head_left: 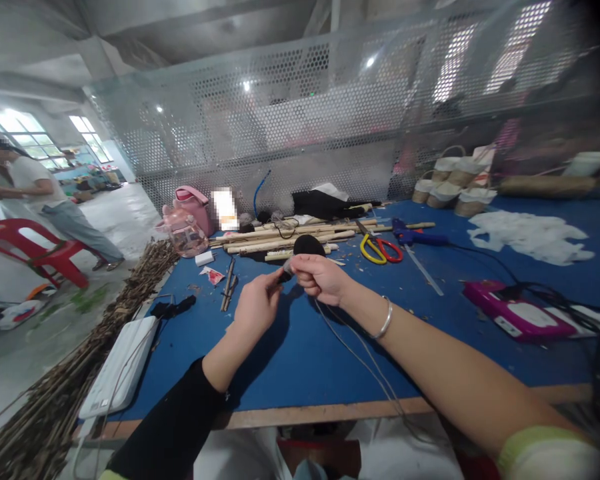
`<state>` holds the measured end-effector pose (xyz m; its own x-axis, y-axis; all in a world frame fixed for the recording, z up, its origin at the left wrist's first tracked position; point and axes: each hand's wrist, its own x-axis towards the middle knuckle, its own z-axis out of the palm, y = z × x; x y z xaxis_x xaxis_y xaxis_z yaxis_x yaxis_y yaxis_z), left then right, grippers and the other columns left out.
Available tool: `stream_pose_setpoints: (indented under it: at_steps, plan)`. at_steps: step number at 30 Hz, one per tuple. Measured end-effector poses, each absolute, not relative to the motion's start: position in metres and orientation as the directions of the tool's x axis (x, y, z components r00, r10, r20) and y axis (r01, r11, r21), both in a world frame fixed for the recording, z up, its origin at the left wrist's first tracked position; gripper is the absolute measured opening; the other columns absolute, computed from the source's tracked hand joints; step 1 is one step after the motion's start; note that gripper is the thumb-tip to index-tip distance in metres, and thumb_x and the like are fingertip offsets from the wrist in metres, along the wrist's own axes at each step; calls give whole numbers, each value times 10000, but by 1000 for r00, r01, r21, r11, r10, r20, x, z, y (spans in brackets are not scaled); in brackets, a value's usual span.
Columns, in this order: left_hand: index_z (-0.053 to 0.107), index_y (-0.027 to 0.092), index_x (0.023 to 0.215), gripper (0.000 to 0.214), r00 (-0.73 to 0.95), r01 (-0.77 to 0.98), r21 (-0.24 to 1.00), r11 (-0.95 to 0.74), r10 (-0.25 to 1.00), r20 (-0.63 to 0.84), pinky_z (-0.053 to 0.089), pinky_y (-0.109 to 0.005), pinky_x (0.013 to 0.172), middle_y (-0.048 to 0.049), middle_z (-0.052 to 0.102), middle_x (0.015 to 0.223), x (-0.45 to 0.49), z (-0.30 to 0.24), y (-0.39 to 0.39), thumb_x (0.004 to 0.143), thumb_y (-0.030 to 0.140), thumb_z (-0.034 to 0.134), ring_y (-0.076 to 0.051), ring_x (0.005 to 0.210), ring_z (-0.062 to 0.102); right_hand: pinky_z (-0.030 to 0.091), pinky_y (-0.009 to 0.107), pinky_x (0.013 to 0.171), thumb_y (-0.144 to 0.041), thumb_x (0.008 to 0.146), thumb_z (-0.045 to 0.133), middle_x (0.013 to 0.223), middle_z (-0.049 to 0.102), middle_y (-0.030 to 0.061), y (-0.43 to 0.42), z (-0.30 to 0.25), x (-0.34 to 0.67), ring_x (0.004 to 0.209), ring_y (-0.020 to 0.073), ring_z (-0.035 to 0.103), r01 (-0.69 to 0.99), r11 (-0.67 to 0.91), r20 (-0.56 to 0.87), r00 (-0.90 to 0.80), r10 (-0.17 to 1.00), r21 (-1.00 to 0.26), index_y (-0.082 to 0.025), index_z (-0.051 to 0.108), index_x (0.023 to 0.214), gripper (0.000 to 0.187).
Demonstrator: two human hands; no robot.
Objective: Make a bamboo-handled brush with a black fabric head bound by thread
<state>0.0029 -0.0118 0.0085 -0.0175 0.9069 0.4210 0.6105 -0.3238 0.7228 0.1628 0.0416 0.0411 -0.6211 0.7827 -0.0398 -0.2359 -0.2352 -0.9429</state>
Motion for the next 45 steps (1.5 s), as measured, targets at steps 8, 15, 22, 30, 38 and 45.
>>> stream_pose_setpoints:
  at_steps: [8, 15, 22, 30, 38, 45]
  plan:
    - [619, 140, 1174, 382, -110, 765, 611, -201, 895, 432, 452, -321, 794, -129, 697, 998, -10, 16, -7, 811, 218, 527, -227, 849, 635, 89, 142, 320, -353, 720, 631, 402, 227, -124, 46, 29, 162, 344, 27, 132, -94, -221, -125, -589, 799, -971, -149, 557, 739, 218]
    - [628, 135, 1114, 405, -196, 272, 959, -81, 971, 138, 340, -198, 433, -6, 659, 681, -7, 24, -6, 745, 301, 608, -66, 420, 440, 95, 168, 313, -408, 669, 646, 362, 243, -120, 49, 21, 157, 327, 31, 148, -18, -115, -89, -521, 849, -993, -149, 568, 696, 272]
    - [534, 146, 890, 338, 48, -277, 958, 72, 997, -61, 258, -140, 346, -17, 624, 764, 4, 31, -14, 683, 350, 707, -23, 404, 410, 120, 177, 299, -421, 679, 658, 381, 275, -127, 57, 16, 158, 316, 42, 168, -137, -46, 41, -574, 818, -990, -158, 551, 818, 316]
    - [578, 126, 932, 268, 264, -299, 892, 340, 927, -265, 453, -205, 468, -54, 622, 748, -3, 28, -10, 771, 337, 620, -83, 508, 545, 97, 171, 305, -425, 670, 683, 410, 292, -123, 52, 12, 158, 332, 28, 138, -230, -123, 50, -624, 780, -965, -150, 529, 769, 331]
    - [510, 158, 1165, 432, -132, 556, 803, -214, 931, 340, 456, -267, 679, -82, 652, 942, 12, 16, -19, 761, 270, 614, -156, 733, 604, 107, 194, 320, -385, 699, 650, 390, 253, -131, 50, 6, 145, 329, 46, 159, -199, -98, 25, -535, 844, -975, -148, 544, 866, 309]
    - [593, 141, 1129, 354, -134, 663, 729, -173, 930, 342, 442, -263, 639, -60, 670, 796, 1, 17, -13, 805, 274, 537, -146, 635, 570, 158, 201, 394, -404, 663, 669, 417, 343, -104, 51, 21, 158, 368, 38, 229, -44, 57, 72, -519, 852, -997, -143, 563, 685, 282]
